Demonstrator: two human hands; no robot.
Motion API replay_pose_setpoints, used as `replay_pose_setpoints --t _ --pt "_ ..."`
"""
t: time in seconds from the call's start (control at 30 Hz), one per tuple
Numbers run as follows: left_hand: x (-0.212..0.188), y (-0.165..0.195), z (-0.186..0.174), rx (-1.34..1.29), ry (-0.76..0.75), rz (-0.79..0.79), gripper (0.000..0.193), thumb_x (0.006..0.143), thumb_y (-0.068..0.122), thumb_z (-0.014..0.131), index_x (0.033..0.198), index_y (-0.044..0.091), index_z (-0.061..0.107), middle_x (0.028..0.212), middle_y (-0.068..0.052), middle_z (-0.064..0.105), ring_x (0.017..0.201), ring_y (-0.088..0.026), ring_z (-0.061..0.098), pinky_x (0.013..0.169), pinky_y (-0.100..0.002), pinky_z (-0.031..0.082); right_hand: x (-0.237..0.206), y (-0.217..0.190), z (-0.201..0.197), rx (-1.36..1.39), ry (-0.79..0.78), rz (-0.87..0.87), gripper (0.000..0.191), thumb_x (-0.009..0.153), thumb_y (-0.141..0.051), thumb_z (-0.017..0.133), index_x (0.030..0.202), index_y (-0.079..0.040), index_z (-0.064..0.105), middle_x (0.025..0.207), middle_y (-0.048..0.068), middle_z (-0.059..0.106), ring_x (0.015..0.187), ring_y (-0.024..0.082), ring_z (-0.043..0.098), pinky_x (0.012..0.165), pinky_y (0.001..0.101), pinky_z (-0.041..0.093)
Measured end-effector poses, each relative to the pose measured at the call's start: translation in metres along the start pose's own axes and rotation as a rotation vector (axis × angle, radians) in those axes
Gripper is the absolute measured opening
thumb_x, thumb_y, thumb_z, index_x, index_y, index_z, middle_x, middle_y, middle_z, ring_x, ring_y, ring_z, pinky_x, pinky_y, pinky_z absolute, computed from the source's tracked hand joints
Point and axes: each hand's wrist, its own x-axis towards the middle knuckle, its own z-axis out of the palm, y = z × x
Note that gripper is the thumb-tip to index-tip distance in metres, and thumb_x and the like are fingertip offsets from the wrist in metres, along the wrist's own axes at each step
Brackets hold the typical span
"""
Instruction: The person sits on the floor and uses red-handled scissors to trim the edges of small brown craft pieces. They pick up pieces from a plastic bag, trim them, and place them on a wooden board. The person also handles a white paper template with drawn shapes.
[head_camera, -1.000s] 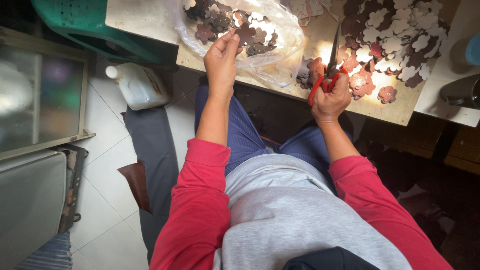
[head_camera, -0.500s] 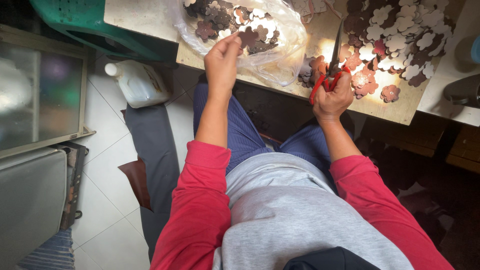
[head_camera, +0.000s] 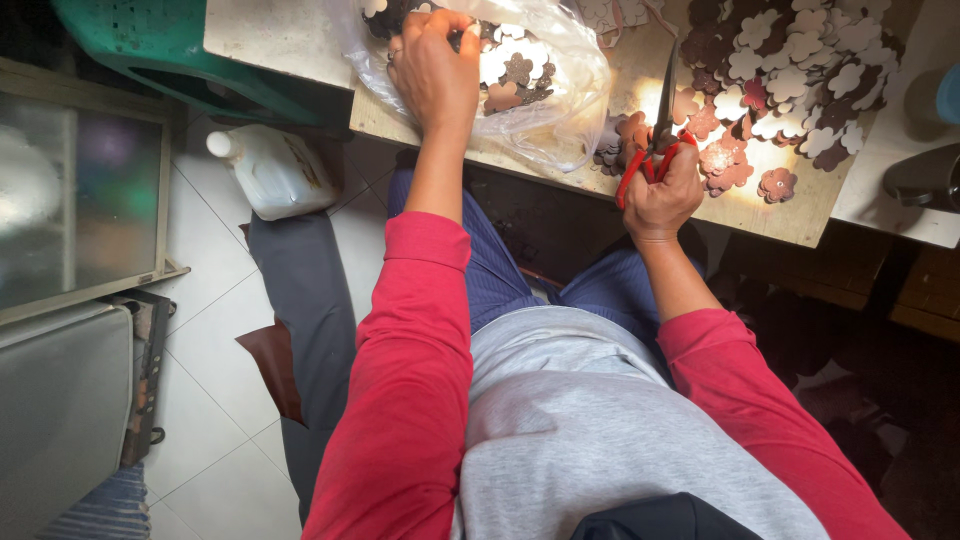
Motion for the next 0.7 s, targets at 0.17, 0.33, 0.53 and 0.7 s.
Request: replay_pose_setpoints --t 0.17,0.33,0.53,0.7 --pt "0.004 -0.020 -0.003 -0.622 -0.064 -0.209 0.017 0.093 0.026 0.073 0.100 0.011 0.074 0.088 0.000 0.080 0.080 -0.012 0.077 0.074 -0.028 0.058 -0.001 0.003 0.001 -0.016 -0.011 0.017 0.036 0.093 -0.019 0.089 0.097 -0.007 0.055 0.071 0.007 0.059 0.062 0.028 0.060 0.059 0.0412 0.045" --pt "-0.014 -0.036 -0.010 -0.928 -0.100 -0.218 0.021 0.096 0.018 0.074 0.105 -0.001 0.076 0.088 -0.002 0.077 0.078 -0.006 0.068 0.072 -0.021 0.054 -0.001 0.004 0.002 -0.021 -0.005 -0.009 0.036 0.093 -0.017 0.089 0.097 -0.007 0.055 0.074 0.007 0.061 0.065 0.028 0.061 0.060 0.0411 0.045" --pt "-0.030 -0.041 -0.014 -1.019 -0.160 -0.224 0.019 0.097 0.015 0.073 0.106 -0.002 0.075 0.093 -0.003 0.077 0.084 -0.007 0.070 0.077 -0.021 0.055 0.001 0.002 0.001 0.001 -0.006 -0.021 0.033 0.094 -0.016 0.087 0.101 -0.006 0.057 0.076 0.007 0.062 0.066 0.027 0.062 0.062 0.0398 0.047" --pt "-0.035 -0.045 -0.014 -1.115 -0.192 -0.219 0.019 0.097 0.012 0.073 0.109 -0.002 0.074 0.099 -0.004 0.076 0.092 -0.009 0.072 0.082 -0.022 0.056 0.000 0.001 0.000 0.014 0.001 -0.022 0.031 0.094 -0.015 0.088 0.105 -0.007 0.060 0.075 0.006 0.062 0.066 0.026 0.063 0.062 0.0390 0.047"
